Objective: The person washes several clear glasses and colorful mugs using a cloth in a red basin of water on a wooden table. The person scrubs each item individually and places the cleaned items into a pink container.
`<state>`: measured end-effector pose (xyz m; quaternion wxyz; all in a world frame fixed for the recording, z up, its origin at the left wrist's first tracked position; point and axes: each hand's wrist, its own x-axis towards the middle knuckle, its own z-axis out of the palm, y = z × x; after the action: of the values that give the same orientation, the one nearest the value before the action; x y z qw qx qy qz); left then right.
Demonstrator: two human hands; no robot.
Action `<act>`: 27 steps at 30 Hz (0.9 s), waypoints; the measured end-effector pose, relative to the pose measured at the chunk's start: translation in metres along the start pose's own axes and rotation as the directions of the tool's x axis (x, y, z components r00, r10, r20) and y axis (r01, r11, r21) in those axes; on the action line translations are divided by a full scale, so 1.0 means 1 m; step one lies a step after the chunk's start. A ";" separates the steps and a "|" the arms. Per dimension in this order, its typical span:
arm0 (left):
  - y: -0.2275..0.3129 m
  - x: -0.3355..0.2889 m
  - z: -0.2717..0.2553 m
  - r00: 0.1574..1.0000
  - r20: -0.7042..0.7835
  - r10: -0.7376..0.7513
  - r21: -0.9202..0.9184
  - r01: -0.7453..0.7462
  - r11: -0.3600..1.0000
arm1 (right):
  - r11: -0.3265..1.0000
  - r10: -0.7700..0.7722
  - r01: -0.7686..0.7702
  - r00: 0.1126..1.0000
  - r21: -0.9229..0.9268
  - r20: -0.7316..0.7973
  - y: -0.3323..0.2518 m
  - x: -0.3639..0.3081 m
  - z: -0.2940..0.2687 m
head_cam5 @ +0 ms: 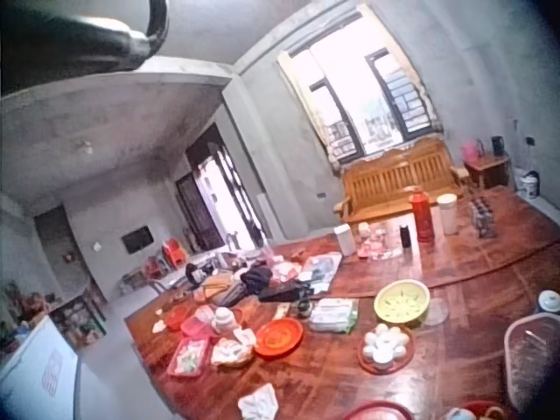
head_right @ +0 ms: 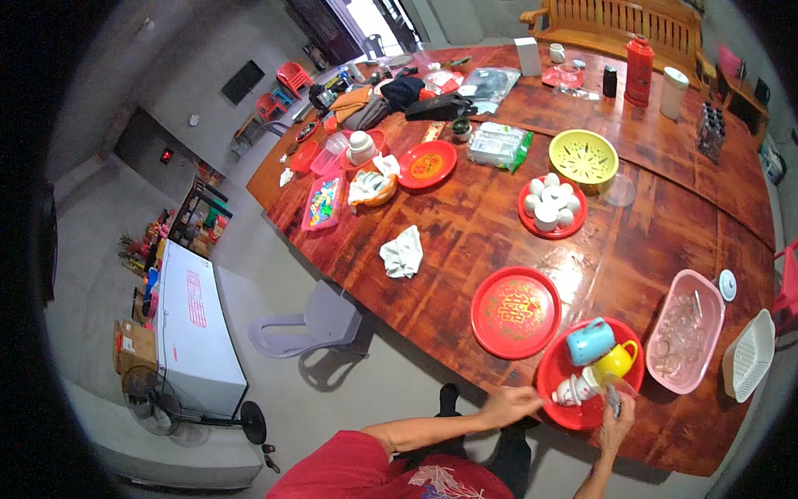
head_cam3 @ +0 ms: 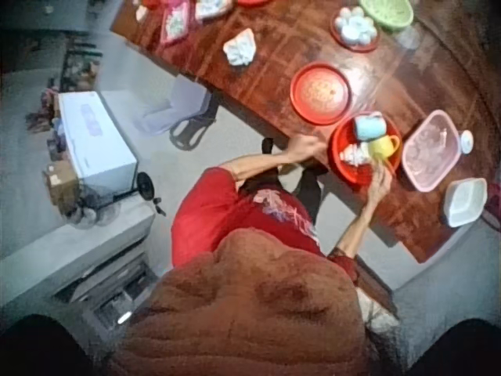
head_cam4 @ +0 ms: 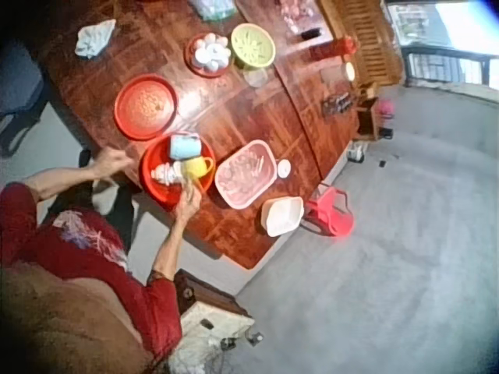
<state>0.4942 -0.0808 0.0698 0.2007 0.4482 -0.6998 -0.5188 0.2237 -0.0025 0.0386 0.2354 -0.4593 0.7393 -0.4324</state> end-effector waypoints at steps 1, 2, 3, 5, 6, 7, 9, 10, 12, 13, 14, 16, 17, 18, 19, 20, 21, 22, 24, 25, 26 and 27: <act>-0.027 -0.011 -0.035 0.991 0.003 -0.134 0.208 0.131 0.969 | 0.998 -0.016 0.014 0.999 -0.062 -0.037 0.006 -0.002 0.006; -0.092 -0.034 -0.053 0.962 -0.134 -0.238 0.339 0.270 0.901 | 0.995 0.092 -0.091 0.996 0.041 -0.012 0.013 -0.004 0.013; -0.127 -0.058 -0.085 0.982 -0.174 -0.072 0.481 0.148 0.864 | 0.998 0.067 -0.067 0.995 0.003 -0.081 0.024 -0.005 0.018; -0.191 -0.113 -0.150 0.881 -0.317 -0.352 0.488 0.469 0.736 | 0.998 0.016 -0.024 0.988 -0.053 -0.153 0.048 -0.005 0.021; -0.216 -0.138 -0.188 0.876 -0.376 -0.300 0.569 0.475 0.671 | 0.987 0.069 -0.044 0.984 0.153 -0.165 0.060 -0.002 0.019; -0.275 -0.186 -0.224 0.838 -0.468 -0.281 0.657 0.542 0.524 | 0.998 -0.029 0.038 0.982 0.041 -0.187 0.061 0.002 0.029; -0.283 -0.194 -0.300 0.621 -0.534 -0.573 0.590 0.760 0.274 | 0.999 -0.051 0.048 0.968 -0.019 -0.244 0.075 0.006 0.010; -0.309 -0.226 -0.342 0.595 -0.584 -0.552 0.598 0.776 0.203 | 0.989 -0.048 0.017 0.976 -0.144 -0.210 0.064 0.009 0.015; -0.362 -0.274 -0.405 0.543 -0.670 -0.506 0.597 0.799 0.066 | 0.988 -0.065 0.033 0.975 -0.151 -0.215 0.055 0.010 0.021; -0.385 -0.295 -0.431 0.499 -0.719 -0.483 0.578 0.816 -0.018 | 0.972 -0.059 0.000 0.968 -0.233 -0.246 0.047 0.009 0.028; -0.408 -0.327 -0.453 0.468 -0.747 -0.473 0.571 0.816 -0.093 | 0.952 0.028 -0.097 0.973 -0.290 -0.231 0.036 0.010 0.039; -0.432 -0.336 -0.491 0.337 -0.694 -0.637 0.529 0.838 -0.134 | 0.914 0.013 -0.112 0.969 -0.390 -0.248 0.034 0.012 0.053; -0.423 -0.304 -0.497 0.259 -0.538 -0.802 0.518 0.852 -0.073 | 0.879 -0.102 -0.048 0.953 -0.474 -0.286 0.038 0.004 0.028; -0.406 -0.292 -0.508 0.146 -0.381 -0.913 0.506 0.859 -0.074 | 0.976 0.125 -0.167 0.955 -0.139 -0.268 0.037 -0.005 0.028; -0.400 -0.296 -0.511 0.147 -0.355 -0.923 0.527 0.847 -0.068 | 0.924 -0.060 -0.075 0.941 -0.376 -0.334 0.037 -0.004 0.045; -0.395 -0.302 -0.515 0.140 -0.337 -0.931 0.548 0.833 -0.074 | 0.906 0.019 -0.153 0.946 -0.393 -0.324 0.032 -0.004 0.065; -0.397 -0.303 -0.519 0.142 -0.312 -0.939 0.572 0.817 -0.067 | 0.880 0.091 -0.229 0.941 -0.417 -0.324 0.026 -0.007 0.075; -0.419 -0.316 -0.519 0.153 -0.363 -0.919 0.554 0.829 -0.081 | 0.928 0.053 -0.159 0.951 -0.337 -0.304 0.025 -0.009 0.089; -0.469 -0.334 -0.504 0.205 -0.434 -0.877 0.527 0.848 -0.062 | 0.940 0.154 -0.236 0.939 -0.247 -0.308 0.024 -0.009 0.086; -0.483 -0.338 -0.499 0.220 -0.435 -0.873 0.529 0.847 -0.050 | 0.920 0.073 -0.196 0.937 -0.340 -0.343 0.027 -0.011 0.086; -0.495 -0.335 -0.482 0.250 -0.402 -0.881 0.535 0.845 -0.004 | 0.876 -0.072 -0.115 0.929 -0.468 -0.362 0.022 -0.008 0.060; -0.494 -0.338 -0.482 0.266 -0.413 -0.871 0.548 0.837 -0.004 | 0.900 0.077 -0.232 0.917 -0.369 -0.391 0.020 -0.010 0.070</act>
<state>1.2357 -0.0914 -0.1317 -0.3539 0.8014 -0.4181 -0.2401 0.2705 -0.0191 -0.0152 0.0265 -0.3481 0.8784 -0.3264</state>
